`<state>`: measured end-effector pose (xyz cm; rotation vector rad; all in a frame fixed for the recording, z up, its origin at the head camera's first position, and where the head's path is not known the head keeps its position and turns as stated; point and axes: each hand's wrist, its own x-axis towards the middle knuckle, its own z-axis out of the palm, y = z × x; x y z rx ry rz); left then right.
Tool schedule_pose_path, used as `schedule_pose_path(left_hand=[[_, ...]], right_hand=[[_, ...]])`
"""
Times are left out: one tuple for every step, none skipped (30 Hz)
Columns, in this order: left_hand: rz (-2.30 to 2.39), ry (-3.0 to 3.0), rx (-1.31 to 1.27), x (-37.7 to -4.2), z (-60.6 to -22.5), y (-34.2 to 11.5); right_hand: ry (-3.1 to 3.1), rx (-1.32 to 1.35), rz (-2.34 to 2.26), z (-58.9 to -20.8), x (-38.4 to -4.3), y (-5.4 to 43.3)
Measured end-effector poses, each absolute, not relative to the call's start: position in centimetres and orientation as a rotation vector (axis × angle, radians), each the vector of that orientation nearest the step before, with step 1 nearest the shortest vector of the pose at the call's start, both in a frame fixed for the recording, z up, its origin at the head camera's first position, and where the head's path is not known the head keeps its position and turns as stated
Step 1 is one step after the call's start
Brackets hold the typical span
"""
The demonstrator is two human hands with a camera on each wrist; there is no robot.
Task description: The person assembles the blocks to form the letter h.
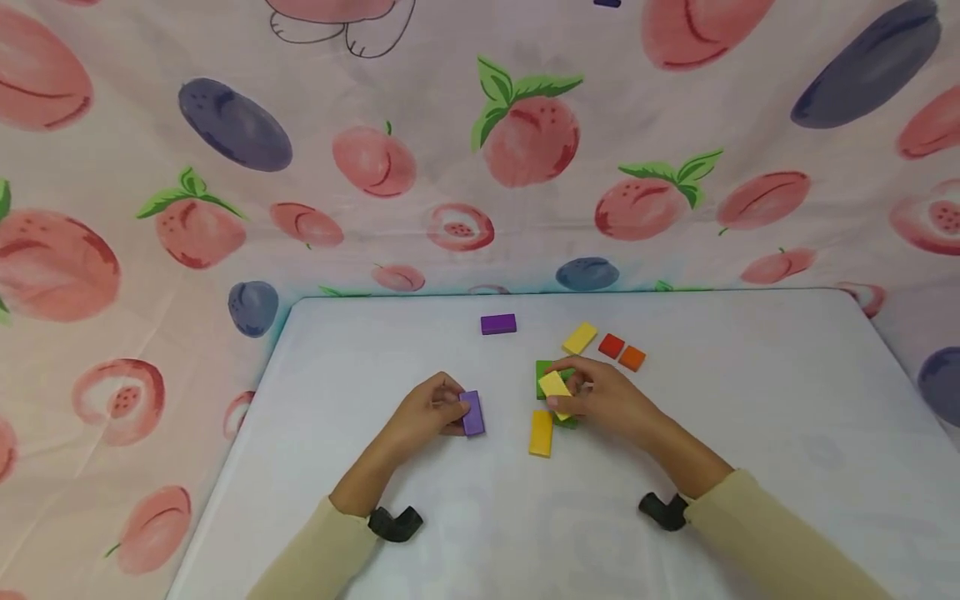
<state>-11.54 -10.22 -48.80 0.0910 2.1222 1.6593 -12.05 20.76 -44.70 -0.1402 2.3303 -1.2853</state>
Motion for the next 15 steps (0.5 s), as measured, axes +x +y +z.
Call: schedule_pose_path(left_hand=[[1.651, 2.130, 0.097, -11.5, -48.8, -10.3], [1.640, 2.139, 0.105, -11.4, -48.8, -10.4], [1.630, 2.147, 0.115, -11.3, -48.8, -10.4], [1.620, 2.156, 0.121, -11.3, -48.8, -10.5], [1.609, 2.164, 0.126, -11.2, -48.8, -10.5], [1.595, 2.175, 0.130, -11.1, -48.7, -10.5], [1.584, 2.183, 0.133, -11.0, -48.7, -10.5], [1.576, 2.189, 0.133, -11.0, -48.7, -10.5], [1.568, 2.196, 0.134, -10.9, -48.6, -10.6], [1.557, 2.206, 0.134, -10.9, -48.6, -10.5], [1.550, 2.212, 0.136, -10.8, -48.6, -10.5], [1.540, 2.221, 0.137, -10.8, -48.6, -10.5], [1.524, 2.238, 0.141, -10.8, -48.6, -10.6], [1.505, 2.261, 0.149, -10.7, -48.5, -10.6], [1.478, 2.289, 0.162, -10.7, -48.6, -10.6]], right_hand=[[2.331, -0.119, -1.296, -44.8, -12.3, 20.2], [2.319, -0.098, -1.316, -44.9, -12.5, 19.6], [2.303, -0.078, -1.335, -45.0, -12.8, 19.0], [2.291, -0.062, -1.350, -45.1, -12.9, 18.4], [2.276, -0.040, -1.366, -45.2, -13.1, 17.9], [2.261, -0.014, -1.379, -45.3, -13.3, 17.3], [2.244, 0.001, -1.393, -45.4, -13.4, 16.8], [2.230, 0.017, -1.408, -45.4, -13.5, 16.4], [2.237, 0.032, -1.401, -45.5, -13.7, 15.9], [2.237, 0.042, -1.402, -45.5, -13.7, 15.6], [2.232, 0.050, -1.407, -45.6, -13.8, 15.2], [2.226, 0.059, -1.409, -45.6, -13.9, 15.0], [2.219, 0.063, -1.413, -45.7, -14.0, 14.7], [2.220, 0.068, -1.409, -45.7, -14.1, 14.5], [2.215, 0.073, -1.408, -45.8, -14.2, 14.2]])
